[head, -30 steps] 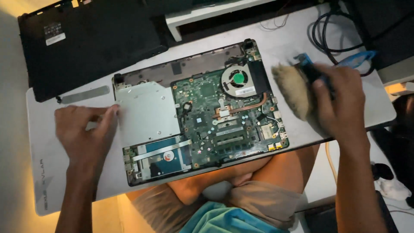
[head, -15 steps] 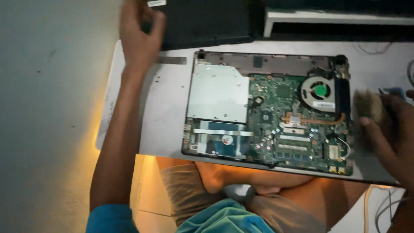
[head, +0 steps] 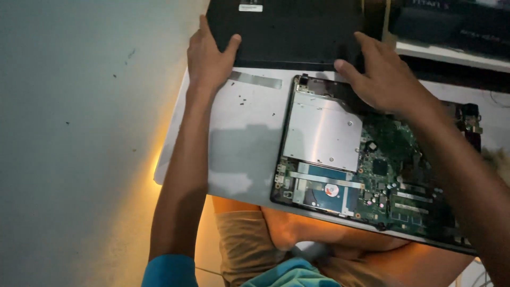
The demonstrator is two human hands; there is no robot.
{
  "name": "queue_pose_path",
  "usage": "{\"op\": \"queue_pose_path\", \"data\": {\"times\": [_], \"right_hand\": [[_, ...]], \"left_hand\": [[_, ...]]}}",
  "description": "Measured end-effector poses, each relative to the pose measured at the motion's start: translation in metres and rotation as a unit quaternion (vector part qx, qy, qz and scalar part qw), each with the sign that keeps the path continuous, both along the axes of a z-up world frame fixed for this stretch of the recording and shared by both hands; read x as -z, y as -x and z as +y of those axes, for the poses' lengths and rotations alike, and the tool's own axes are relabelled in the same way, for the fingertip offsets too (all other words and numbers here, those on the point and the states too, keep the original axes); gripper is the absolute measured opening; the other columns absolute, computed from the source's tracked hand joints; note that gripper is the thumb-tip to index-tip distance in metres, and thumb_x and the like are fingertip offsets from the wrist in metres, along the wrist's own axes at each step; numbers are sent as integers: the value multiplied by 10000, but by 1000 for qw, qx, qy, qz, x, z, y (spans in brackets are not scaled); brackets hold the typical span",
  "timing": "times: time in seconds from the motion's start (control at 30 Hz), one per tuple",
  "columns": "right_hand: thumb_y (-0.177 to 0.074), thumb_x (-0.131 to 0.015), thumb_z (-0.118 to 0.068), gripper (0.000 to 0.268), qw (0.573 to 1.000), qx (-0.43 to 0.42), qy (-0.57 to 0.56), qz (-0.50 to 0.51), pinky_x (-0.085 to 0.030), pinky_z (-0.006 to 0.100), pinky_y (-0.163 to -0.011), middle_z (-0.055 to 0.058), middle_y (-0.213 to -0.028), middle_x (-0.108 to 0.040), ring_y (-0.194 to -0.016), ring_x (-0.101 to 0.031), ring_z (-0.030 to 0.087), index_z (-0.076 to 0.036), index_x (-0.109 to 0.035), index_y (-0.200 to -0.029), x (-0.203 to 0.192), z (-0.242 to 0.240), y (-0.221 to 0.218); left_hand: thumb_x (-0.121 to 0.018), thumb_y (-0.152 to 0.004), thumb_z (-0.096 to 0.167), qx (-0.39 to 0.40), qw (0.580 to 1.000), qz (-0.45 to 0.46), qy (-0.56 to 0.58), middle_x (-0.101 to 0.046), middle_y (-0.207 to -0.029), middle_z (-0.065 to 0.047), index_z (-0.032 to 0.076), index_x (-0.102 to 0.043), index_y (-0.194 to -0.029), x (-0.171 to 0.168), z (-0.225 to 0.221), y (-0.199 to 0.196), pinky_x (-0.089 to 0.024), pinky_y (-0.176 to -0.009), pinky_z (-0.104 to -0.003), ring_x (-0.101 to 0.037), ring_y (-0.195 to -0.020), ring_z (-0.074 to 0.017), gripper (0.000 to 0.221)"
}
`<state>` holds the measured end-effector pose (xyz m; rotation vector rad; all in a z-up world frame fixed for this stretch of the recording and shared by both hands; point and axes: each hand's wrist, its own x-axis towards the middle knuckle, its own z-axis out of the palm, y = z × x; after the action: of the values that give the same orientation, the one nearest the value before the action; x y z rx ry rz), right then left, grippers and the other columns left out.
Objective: Securing internal components with a screwdriver and attaching the bottom cover of a laptop.
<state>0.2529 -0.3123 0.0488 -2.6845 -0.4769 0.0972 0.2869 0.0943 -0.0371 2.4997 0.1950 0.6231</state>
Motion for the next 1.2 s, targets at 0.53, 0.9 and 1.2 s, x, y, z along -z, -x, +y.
{"op": "queue_pose_path", "data": {"times": [0.53,0.9,1.2], "right_hand": [[-1285,-742,-496,644,992,83,87,-31,-653,747,-925,383,-1489,-738,-1202,-772,601,-12,-657,-1701,24,26,-65],[-1356,-716,-476,581,982,43,103,-150,-621,739,-916,383,-1418,-751,-1203,-722,612,23,-703,-1653,43,7,-48],[-1327,-757,-344,687,978,-25,10,-208,-599,723,-979,454,-1523,-589,-1246,-708,656,80,-446,-1768,33,-1,-3]], "left_hand": [[-929,-1080,326,-5,992,-128,-10,-710,-1437,-211,49,-640,-1531,15,-10,-15,-613,-1163,-600,-734,-1270,-433,604],[-956,-1074,427,-11,978,-206,-10,-827,-1261,-207,36,-754,-1383,-17,-25,8,-620,-1102,-556,-819,-1156,-379,537],[-980,-1084,441,-35,973,-228,-10,-803,-1310,-203,47,-721,-1410,-35,-20,23,-666,-1115,-525,-810,-1214,-375,573]]}}
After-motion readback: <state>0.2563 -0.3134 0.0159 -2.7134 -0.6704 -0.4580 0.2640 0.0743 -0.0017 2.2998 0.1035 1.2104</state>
